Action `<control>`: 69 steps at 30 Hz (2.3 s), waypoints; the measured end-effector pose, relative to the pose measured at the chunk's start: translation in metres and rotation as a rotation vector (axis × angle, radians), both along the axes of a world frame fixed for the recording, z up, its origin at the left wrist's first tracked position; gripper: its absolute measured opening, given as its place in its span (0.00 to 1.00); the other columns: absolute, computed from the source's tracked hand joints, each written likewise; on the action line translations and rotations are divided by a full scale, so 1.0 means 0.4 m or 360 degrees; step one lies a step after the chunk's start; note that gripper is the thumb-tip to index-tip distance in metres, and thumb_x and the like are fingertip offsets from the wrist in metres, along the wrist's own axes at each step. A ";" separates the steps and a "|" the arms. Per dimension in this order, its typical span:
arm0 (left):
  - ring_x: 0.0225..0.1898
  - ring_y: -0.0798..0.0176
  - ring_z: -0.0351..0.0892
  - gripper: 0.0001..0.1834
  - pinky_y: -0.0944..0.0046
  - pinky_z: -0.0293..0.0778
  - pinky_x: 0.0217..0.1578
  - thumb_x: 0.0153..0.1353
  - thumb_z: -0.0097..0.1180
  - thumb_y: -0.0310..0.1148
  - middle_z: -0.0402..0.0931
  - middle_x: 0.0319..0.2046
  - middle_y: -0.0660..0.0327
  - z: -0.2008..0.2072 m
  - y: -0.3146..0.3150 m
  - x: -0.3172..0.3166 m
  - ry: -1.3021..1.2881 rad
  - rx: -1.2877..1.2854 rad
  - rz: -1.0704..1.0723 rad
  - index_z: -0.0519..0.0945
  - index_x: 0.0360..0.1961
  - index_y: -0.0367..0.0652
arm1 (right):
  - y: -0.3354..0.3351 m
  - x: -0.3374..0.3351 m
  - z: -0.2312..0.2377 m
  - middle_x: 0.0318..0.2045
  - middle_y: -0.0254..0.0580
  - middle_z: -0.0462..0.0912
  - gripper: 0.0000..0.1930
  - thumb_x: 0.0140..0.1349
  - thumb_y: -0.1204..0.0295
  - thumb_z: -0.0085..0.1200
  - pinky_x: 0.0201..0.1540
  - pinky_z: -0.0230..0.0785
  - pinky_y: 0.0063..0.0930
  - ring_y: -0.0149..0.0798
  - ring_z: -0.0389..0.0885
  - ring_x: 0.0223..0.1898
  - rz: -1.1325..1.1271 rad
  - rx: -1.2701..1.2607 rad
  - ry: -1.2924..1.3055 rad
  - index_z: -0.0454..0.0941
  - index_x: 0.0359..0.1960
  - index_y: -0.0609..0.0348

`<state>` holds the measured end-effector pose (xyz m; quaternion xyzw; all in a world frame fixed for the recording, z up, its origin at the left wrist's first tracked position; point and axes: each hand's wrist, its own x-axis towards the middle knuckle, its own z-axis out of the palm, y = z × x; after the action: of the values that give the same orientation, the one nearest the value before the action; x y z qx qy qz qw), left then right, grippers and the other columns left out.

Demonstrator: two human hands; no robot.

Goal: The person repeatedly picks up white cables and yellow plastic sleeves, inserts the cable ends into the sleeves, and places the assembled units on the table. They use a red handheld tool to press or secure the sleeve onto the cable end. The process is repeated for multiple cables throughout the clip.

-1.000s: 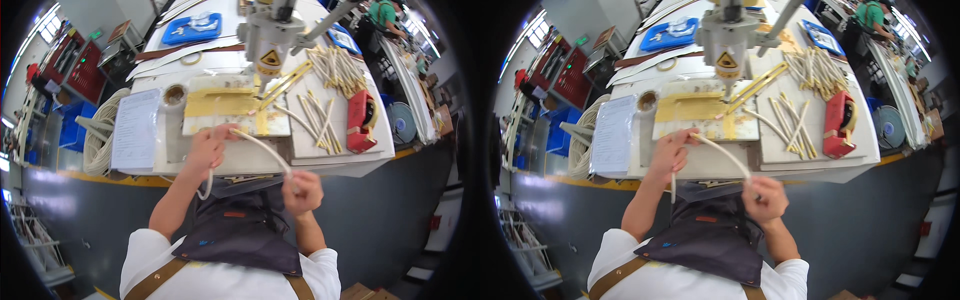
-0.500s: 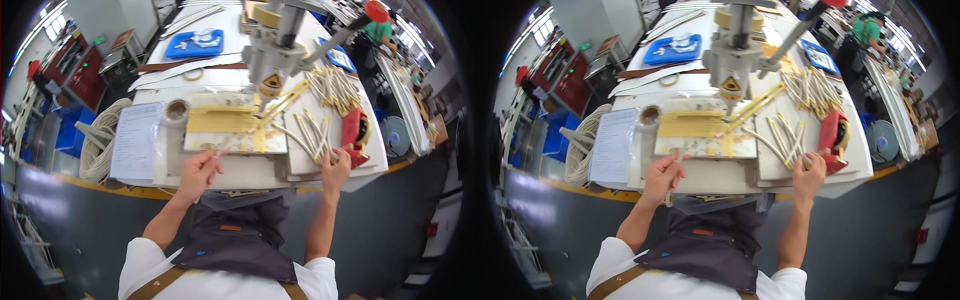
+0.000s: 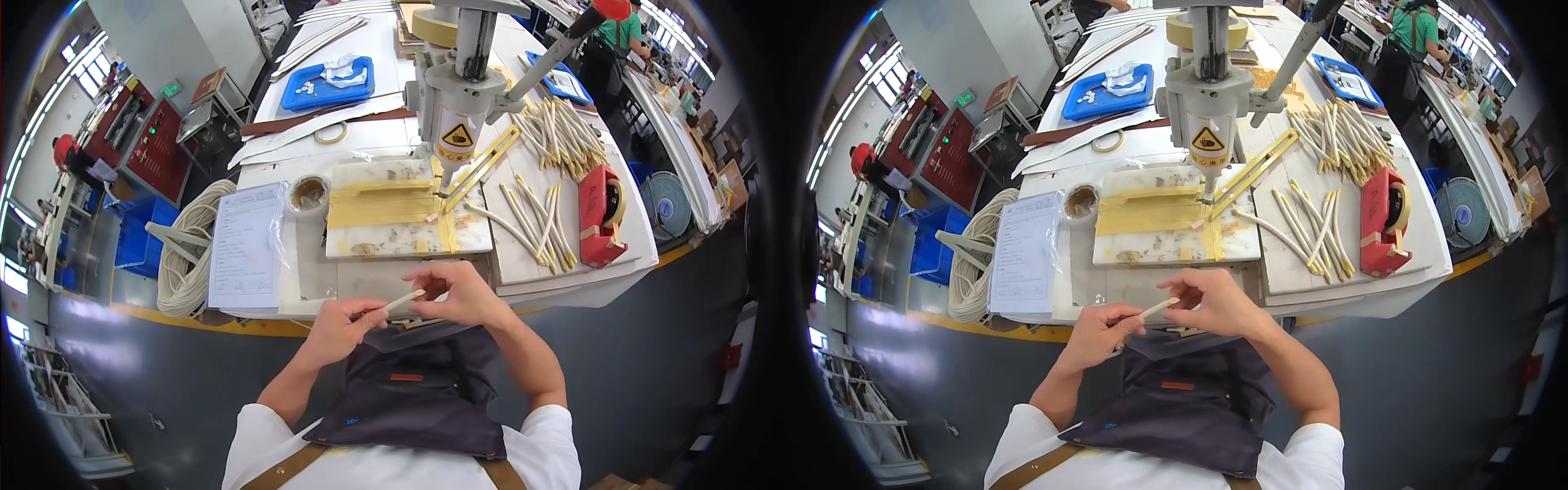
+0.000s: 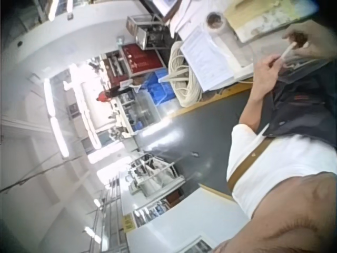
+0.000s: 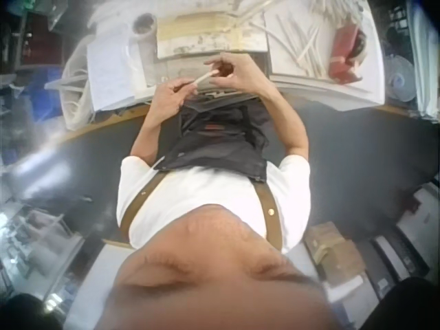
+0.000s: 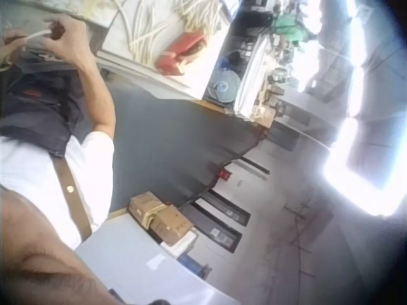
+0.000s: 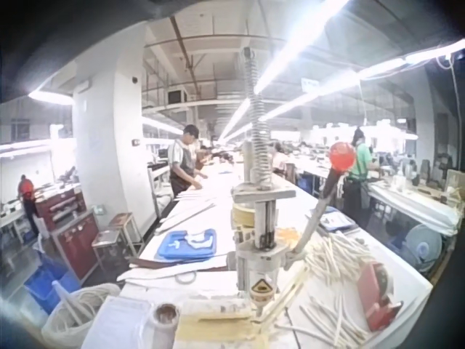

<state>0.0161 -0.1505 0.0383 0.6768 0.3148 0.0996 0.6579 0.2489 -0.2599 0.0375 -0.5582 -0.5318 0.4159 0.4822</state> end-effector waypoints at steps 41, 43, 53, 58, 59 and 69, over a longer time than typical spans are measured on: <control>0.38 0.44 0.81 0.07 0.50 0.77 0.40 0.62 0.60 0.23 0.81 0.34 0.49 -0.111 0.340 -0.019 0.0017 0.1857 -0.0032 0.84 0.40 0.35 | 0.099 0.107 -0.112 0.42 0.43 0.83 0.13 0.56 0.74 0.62 0.46 0.78 0.37 0.46 0.83 0.42 -0.0771 0.0265 -0.0947 0.85 0.45 0.55; 0.38 0.44 0.81 0.07 0.50 0.78 0.40 0.61 0.59 0.23 0.82 0.34 0.49 -0.117 0.343 -0.026 0.0022 0.1878 -0.0016 0.84 0.40 0.35 | 0.056 0.088 -0.028 0.47 0.46 0.82 0.17 0.56 0.75 0.62 0.49 0.78 0.36 0.46 0.83 0.44 -0.0727 0.0216 -0.0819 0.84 0.50 0.56; 0.39 0.42 0.82 0.07 0.48 0.78 0.42 0.63 0.56 0.23 0.84 0.35 0.47 -0.133 0.342 -0.020 0.0005 0.1797 0.0049 0.86 0.38 0.37 | -0.386 0.543 0.162 0.33 0.47 0.88 0.16 0.63 0.64 0.59 0.31 0.76 0.30 0.36 0.85 0.26 -0.2075 -0.0274 -0.1228 0.87 0.42 0.67; 0.24 0.60 0.77 0.08 0.63 0.74 0.28 0.64 0.59 0.25 0.84 0.28 0.54 -0.073 0.292 -0.043 0.0057 0.1415 0.0265 0.86 0.41 0.35 | -0.421 0.584 0.190 0.20 0.34 0.78 0.18 0.63 0.60 0.62 0.18 0.62 0.23 0.25 0.70 0.16 -0.1861 -0.0735 -0.0409 0.87 0.33 0.68; 0.22 0.65 0.74 0.08 0.66 0.71 0.26 0.65 0.59 0.25 0.84 0.27 0.56 -0.049 0.273 -0.041 -0.0029 0.1116 0.0319 0.86 0.41 0.34 | -0.425 0.586 0.194 0.20 0.35 0.79 0.18 0.62 0.60 0.62 0.18 0.62 0.24 0.26 0.71 0.17 -0.1842 -0.0821 -0.0404 0.87 0.31 0.67; 0.19 0.79 0.65 0.09 0.76 0.61 0.20 0.67 0.59 0.26 0.84 0.26 0.61 -0.041 0.012 0.009 -0.0282 -0.0148 0.0087 0.87 0.44 0.32 | -0.489 0.568 0.109 0.47 0.48 0.82 0.20 0.70 0.63 0.57 0.43 0.86 0.34 0.47 0.89 0.39 -0.1731 -0.0198 0.0879 0.75 0.56 0.66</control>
<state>0.0196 -0.1455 0.0219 0.6252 0.2782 0.1623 0.7109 0.4762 -0.4556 0.0810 -0.6484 -0.0007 0.2697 0.7119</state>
